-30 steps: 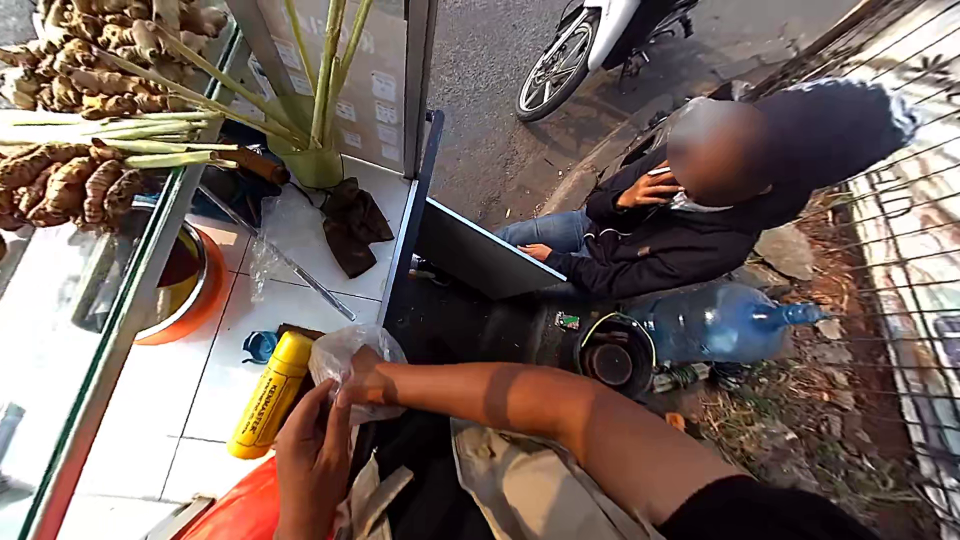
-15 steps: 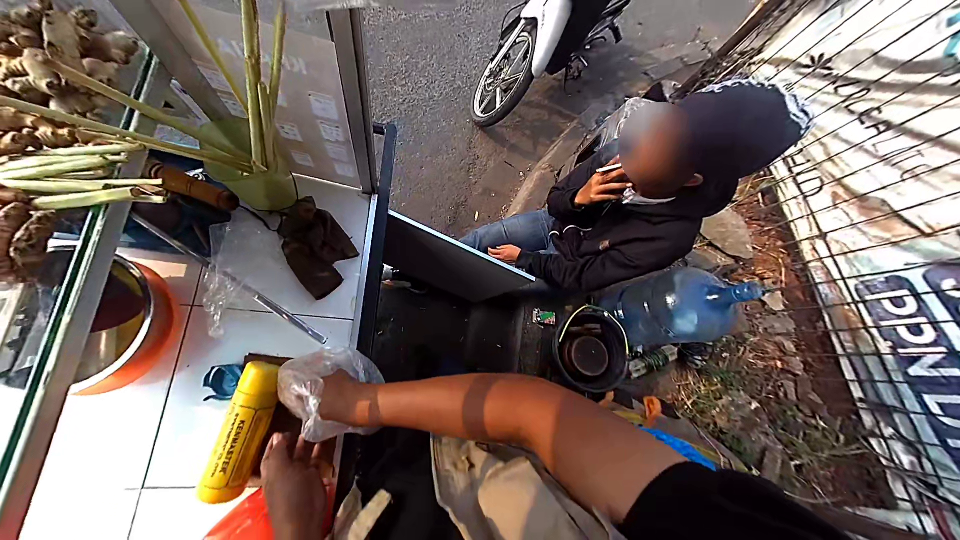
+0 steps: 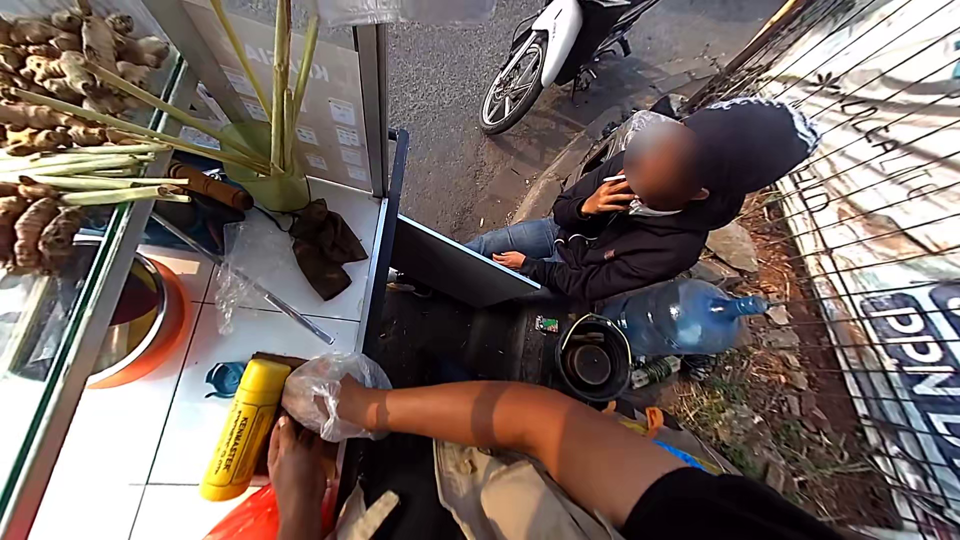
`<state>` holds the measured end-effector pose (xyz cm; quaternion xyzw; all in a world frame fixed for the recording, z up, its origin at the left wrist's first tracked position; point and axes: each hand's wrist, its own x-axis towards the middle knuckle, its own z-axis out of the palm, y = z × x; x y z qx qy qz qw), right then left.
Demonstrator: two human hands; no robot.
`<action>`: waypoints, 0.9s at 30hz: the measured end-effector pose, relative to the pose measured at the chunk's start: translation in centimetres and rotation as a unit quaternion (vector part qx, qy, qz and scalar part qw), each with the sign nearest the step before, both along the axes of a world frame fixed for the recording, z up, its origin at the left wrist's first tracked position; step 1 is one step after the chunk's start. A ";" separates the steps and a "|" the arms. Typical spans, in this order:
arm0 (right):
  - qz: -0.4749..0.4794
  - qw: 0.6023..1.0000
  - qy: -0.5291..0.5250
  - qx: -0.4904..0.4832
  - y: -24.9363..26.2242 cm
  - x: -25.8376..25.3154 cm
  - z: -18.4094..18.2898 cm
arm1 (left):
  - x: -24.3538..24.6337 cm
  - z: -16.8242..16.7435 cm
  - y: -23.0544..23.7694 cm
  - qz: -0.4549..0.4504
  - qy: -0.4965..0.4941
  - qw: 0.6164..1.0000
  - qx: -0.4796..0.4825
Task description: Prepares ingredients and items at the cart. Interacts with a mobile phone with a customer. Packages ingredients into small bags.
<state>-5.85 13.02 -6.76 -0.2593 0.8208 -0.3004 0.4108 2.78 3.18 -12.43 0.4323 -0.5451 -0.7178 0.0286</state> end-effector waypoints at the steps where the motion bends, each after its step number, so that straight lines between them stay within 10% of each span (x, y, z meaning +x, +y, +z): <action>1: -0.014 1.000 0.006 -0.015 -0.1 0.1 -0.6 | 0.0 -0.2 0.0 0.006 0.012 1.000 0.003; 13: 0.032 0.999 -0.006 -0.016 -0.1 -2.1 -1.5 | 0.4 -0.6 -0.5 0.113 0.025 0.991 0.073; 27: 0.201 0.979 -0.001 0.008 0.1 -2.8 7.0 | 1.0 -0.1 -0.5 0.198 0.090 0.972 0.087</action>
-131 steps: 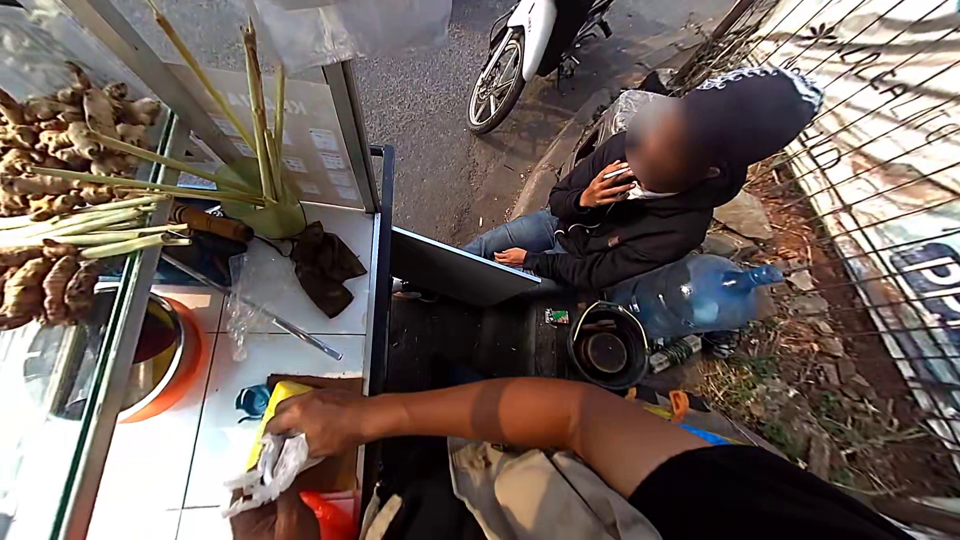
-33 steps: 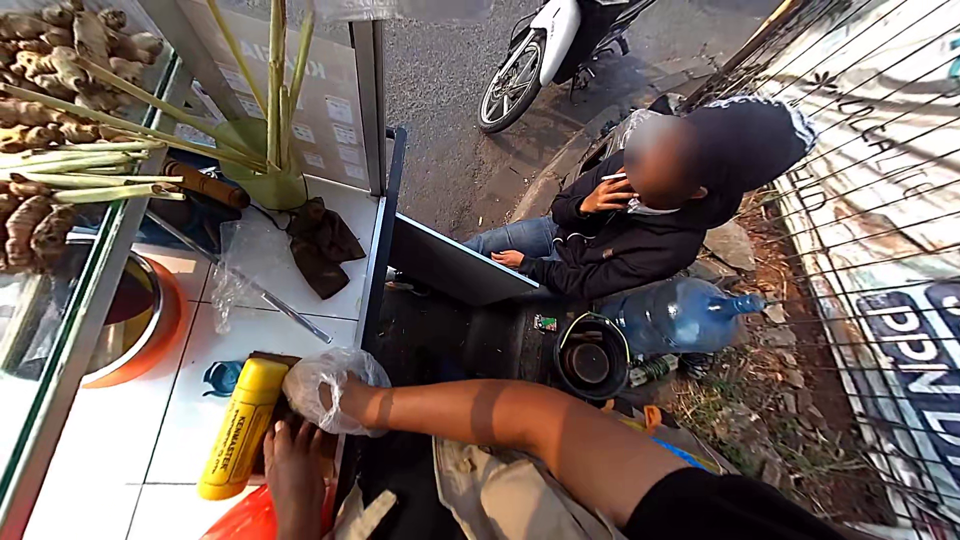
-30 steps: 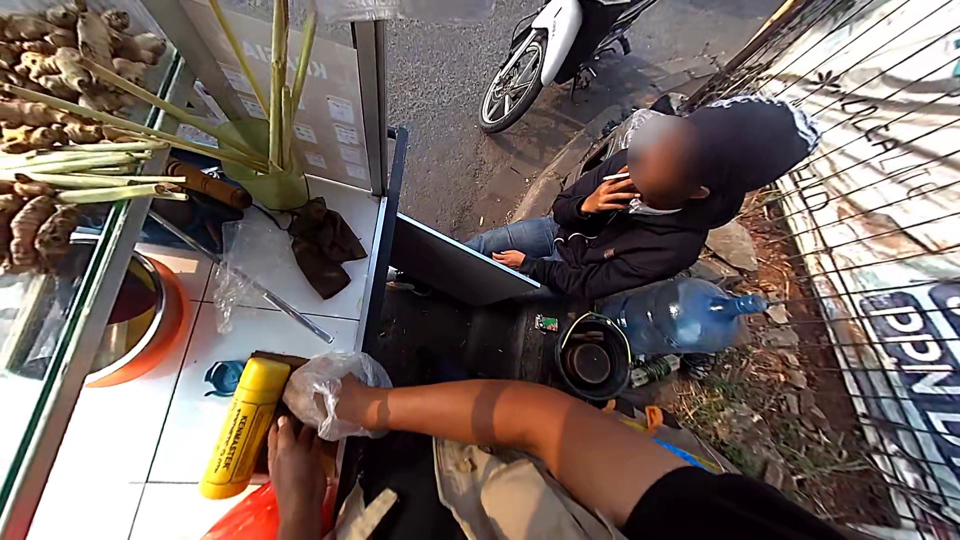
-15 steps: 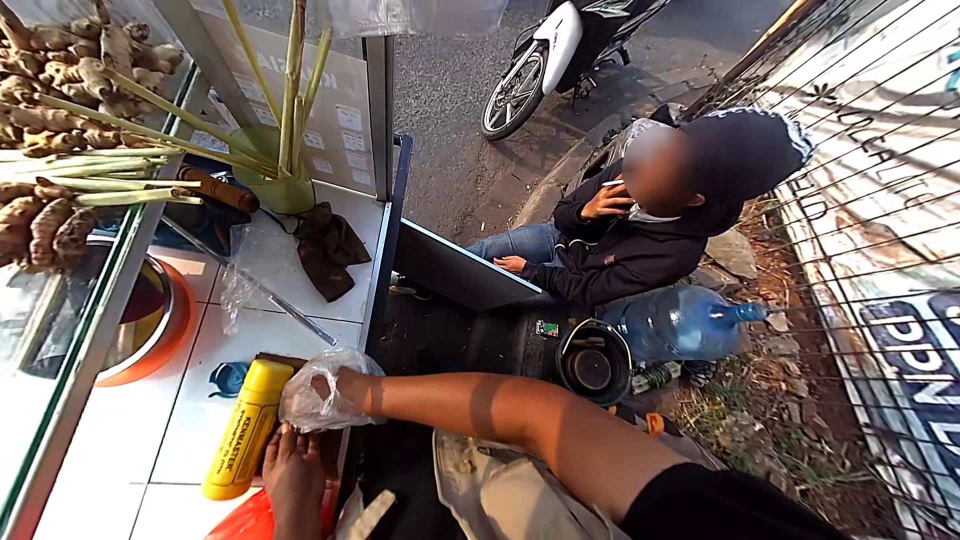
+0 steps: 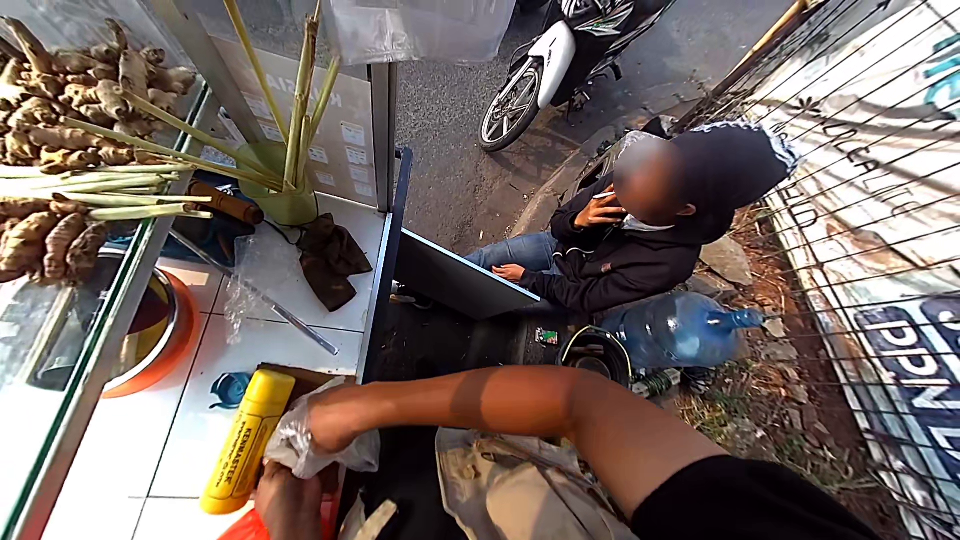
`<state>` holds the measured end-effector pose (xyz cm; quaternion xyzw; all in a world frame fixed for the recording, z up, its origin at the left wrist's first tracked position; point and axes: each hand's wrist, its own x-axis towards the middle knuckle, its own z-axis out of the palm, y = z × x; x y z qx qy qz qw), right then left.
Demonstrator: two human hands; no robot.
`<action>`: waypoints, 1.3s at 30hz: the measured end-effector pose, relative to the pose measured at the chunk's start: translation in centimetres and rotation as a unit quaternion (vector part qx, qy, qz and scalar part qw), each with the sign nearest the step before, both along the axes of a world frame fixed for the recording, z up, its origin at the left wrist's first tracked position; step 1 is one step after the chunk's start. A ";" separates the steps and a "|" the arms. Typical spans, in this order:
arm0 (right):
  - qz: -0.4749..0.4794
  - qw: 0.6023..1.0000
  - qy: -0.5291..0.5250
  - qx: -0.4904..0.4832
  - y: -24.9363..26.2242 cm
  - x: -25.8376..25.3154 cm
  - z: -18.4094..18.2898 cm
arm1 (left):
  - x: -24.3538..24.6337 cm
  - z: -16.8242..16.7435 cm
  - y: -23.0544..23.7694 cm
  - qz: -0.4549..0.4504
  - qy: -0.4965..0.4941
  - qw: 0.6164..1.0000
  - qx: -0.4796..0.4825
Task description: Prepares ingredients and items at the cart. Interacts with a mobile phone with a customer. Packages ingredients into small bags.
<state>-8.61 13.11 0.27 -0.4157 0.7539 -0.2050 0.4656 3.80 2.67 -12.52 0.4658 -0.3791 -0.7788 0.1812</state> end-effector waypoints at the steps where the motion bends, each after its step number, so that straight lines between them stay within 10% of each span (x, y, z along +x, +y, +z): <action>1: 0.015 1.000 0.003 -0.007 0.2 -0.1 0.3 | -0.1 0.3 0.1 0.010 0.007 1.000 0.006; 10: -0.045 0.998 -0.013 -0.037 4.1 -3.2 3.8 | -0.4 2.2 -0.4 0.029 -0.039 0.997 0.064; 18: -0.199 0.928 -0.118 -0.292 5.9 -3.8 3.6 | 0.4 6.4 -0.2 -0.006 -0.100 0.995 -0.020; 23: -0.257 0.889 -0.072 -0.371 5.6 -2.9 0.4 | 1.5 7.0 0.1 -0.133 0.071 0.939 -0.310; 30: -0.071 0.935 0.033 -0.347 4.9 -0.8 0.1 | 0.8 9.2 -0.1 -0.296 0.205 0.930 -0.076; 39: -0.145 0.910 0.049 -0.386 4.8 -1.3 1.0 | -2.0 14.4 -7.0 -0.284 0.248 0.899 -0.224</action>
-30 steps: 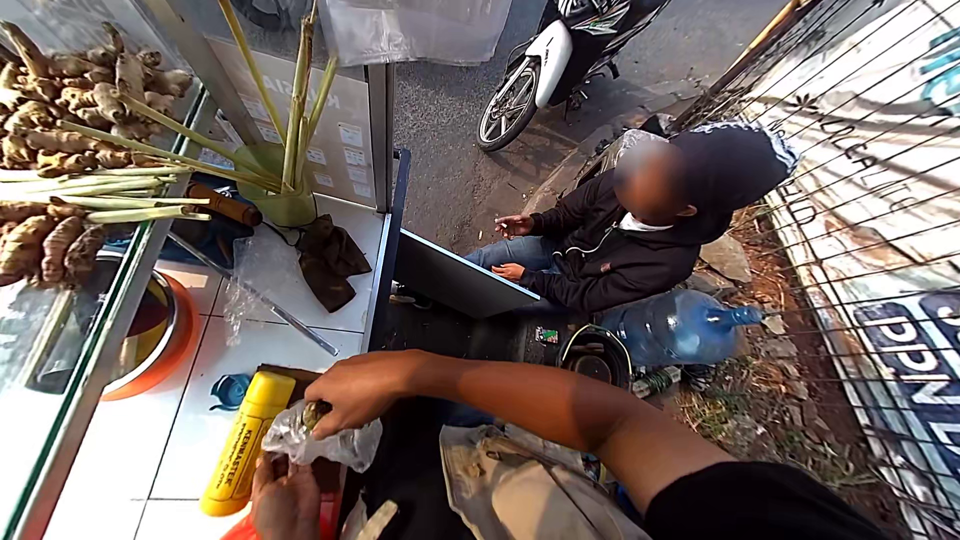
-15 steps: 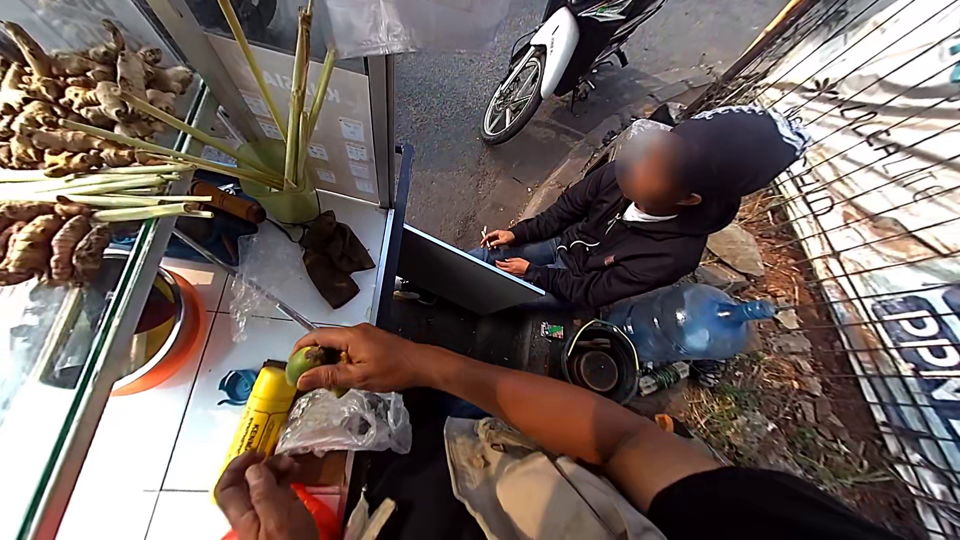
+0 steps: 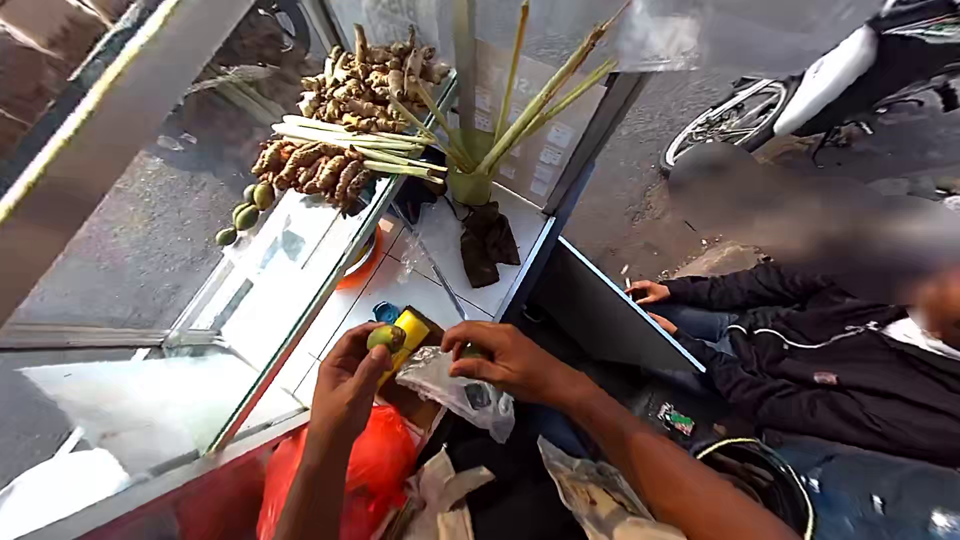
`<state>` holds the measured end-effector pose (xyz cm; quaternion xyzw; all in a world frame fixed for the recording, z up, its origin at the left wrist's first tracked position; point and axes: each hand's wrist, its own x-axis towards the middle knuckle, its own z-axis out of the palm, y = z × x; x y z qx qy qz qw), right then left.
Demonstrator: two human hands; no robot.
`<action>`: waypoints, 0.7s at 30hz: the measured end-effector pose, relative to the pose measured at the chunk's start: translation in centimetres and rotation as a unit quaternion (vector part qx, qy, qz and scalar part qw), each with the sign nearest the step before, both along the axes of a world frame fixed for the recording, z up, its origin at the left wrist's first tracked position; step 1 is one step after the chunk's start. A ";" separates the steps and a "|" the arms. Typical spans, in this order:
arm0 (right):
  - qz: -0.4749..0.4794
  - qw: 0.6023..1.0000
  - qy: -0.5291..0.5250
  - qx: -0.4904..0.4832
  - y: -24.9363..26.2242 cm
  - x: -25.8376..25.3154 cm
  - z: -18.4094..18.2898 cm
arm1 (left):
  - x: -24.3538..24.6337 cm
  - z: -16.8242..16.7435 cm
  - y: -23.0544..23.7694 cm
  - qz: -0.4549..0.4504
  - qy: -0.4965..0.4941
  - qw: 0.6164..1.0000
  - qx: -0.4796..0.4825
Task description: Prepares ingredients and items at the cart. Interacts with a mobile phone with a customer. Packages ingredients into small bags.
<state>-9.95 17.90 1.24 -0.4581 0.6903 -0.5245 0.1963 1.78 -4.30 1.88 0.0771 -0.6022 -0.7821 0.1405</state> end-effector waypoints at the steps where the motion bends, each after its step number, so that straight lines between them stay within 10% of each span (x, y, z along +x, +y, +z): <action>1: -0.015 1.000 -0.018 -0.018 0.0 -0.4 -0.6 | -0.5 1.0 -2.2 0.030 0.007 0.999 -0.037; 12: -0.073 0.982 -0.151 0.082 2.9 0.6 -2.7 | -7.7 1.0 -24.8 0.262 -0.255 0.837 -0.407; 21: -0.119 0.975 -0.181 0.054 4.3 0.6 -2.9 | -10.8 -4.1 -28.1 0.243 -0.337 0.782 -0.464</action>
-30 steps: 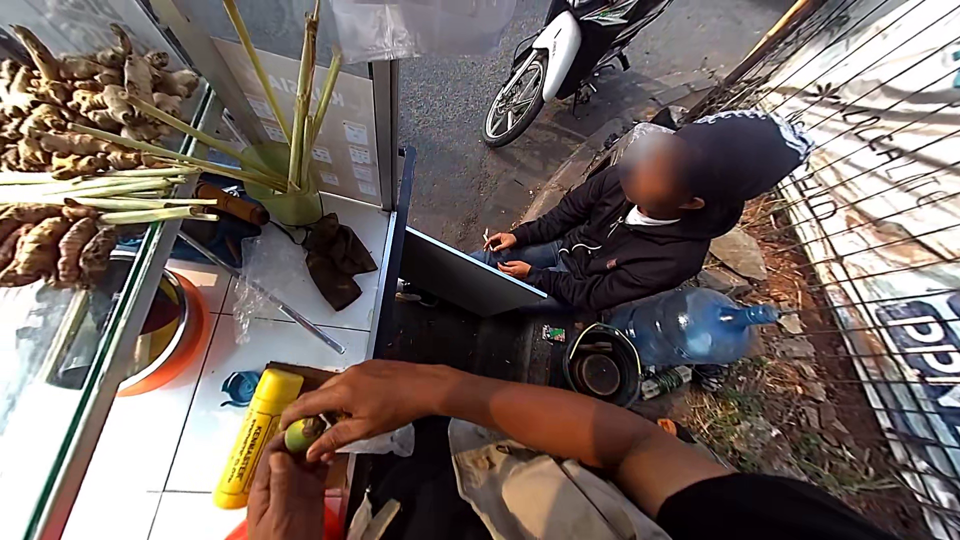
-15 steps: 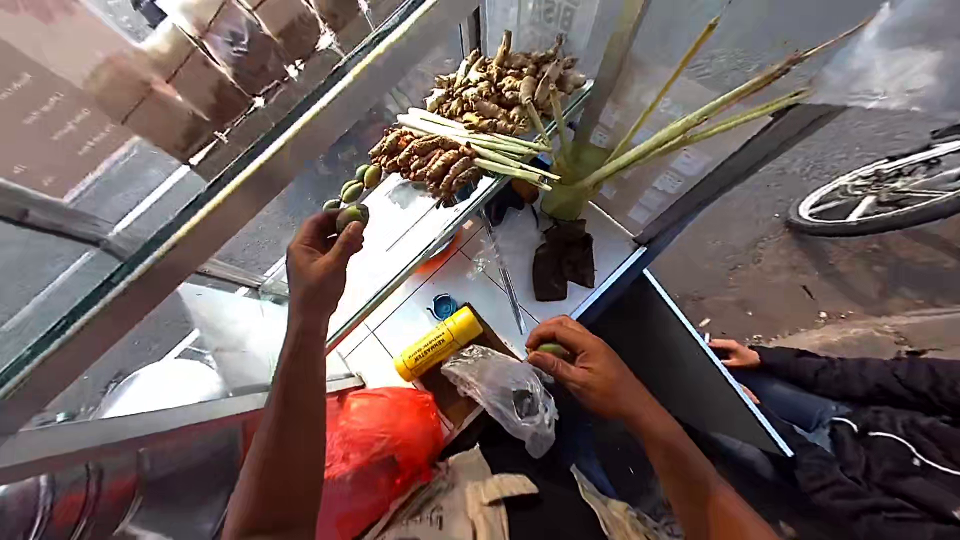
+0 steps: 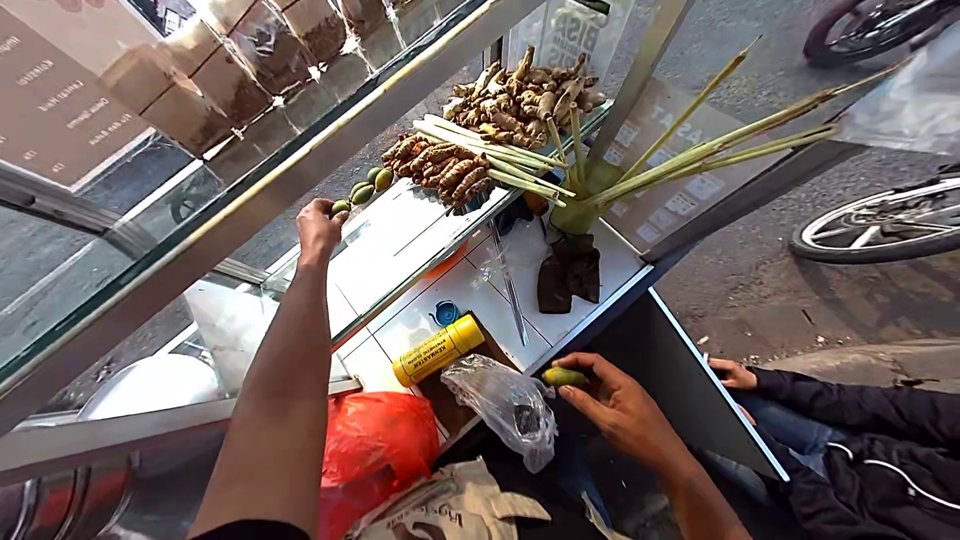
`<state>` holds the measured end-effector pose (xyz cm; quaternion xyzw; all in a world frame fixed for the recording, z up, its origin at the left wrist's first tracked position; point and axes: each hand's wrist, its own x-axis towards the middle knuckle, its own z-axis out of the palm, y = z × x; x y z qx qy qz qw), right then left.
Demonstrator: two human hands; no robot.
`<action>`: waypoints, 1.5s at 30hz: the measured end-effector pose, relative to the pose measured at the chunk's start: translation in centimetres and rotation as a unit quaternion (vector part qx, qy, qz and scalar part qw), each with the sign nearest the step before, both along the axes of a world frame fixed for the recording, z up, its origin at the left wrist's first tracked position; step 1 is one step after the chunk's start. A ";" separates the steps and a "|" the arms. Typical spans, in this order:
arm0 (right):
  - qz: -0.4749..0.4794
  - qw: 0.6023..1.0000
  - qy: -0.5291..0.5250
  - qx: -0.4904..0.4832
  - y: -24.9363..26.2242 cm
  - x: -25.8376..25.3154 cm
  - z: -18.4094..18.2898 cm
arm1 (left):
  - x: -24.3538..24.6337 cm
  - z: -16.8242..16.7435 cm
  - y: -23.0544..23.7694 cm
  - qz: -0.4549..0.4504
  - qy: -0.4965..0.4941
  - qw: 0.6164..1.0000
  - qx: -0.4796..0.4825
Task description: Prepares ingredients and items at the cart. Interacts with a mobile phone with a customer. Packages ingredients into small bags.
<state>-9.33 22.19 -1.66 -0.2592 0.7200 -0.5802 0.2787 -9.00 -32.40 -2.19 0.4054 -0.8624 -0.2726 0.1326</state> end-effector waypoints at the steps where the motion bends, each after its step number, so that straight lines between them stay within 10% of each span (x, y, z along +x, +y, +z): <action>1: -0.007 1.000 -0.002 -0.001 0.0 0.0 0.0 | -0.2 -0.3 0.0 -0.002 0.002 1.000 -0.001; 17: -0.004 1.000 0.010 -0.006 -2.4 -0.1 0.7 | -0.4 -1.1 -0.6 0.023 0.040 0.999 0.003; 21: -0.033 0.998 0.009 -0.046 -2.8 -0.1 0.8 | -0.9 3.2 2.1 0.014 0.090 0.996 -0.012; 25: -0.048 0.994 0.073 -0.069 -3.6 -0.4 1.3 | 0.1 9.9 11.2 -0.214 0.103 0.970 0.053; 30: -0.025 0.972 0.225 -0.059 -4.5 -0.8 2.8 | 3.2 9.4 24.4 -0.525 0.010 0.828 0.196; 37: -0.014 0.961 0.273 -0.032 -5.6 -0.9 4.2 | 3.5 8.5 25.4 -0.561 0.017 0.787 0.258; 45: -0.011 0.955 0.296 0.004 -4.0 -1.5 3.5 | 0.8 10.1 12.3 -0.298 0.048 0.951 0.070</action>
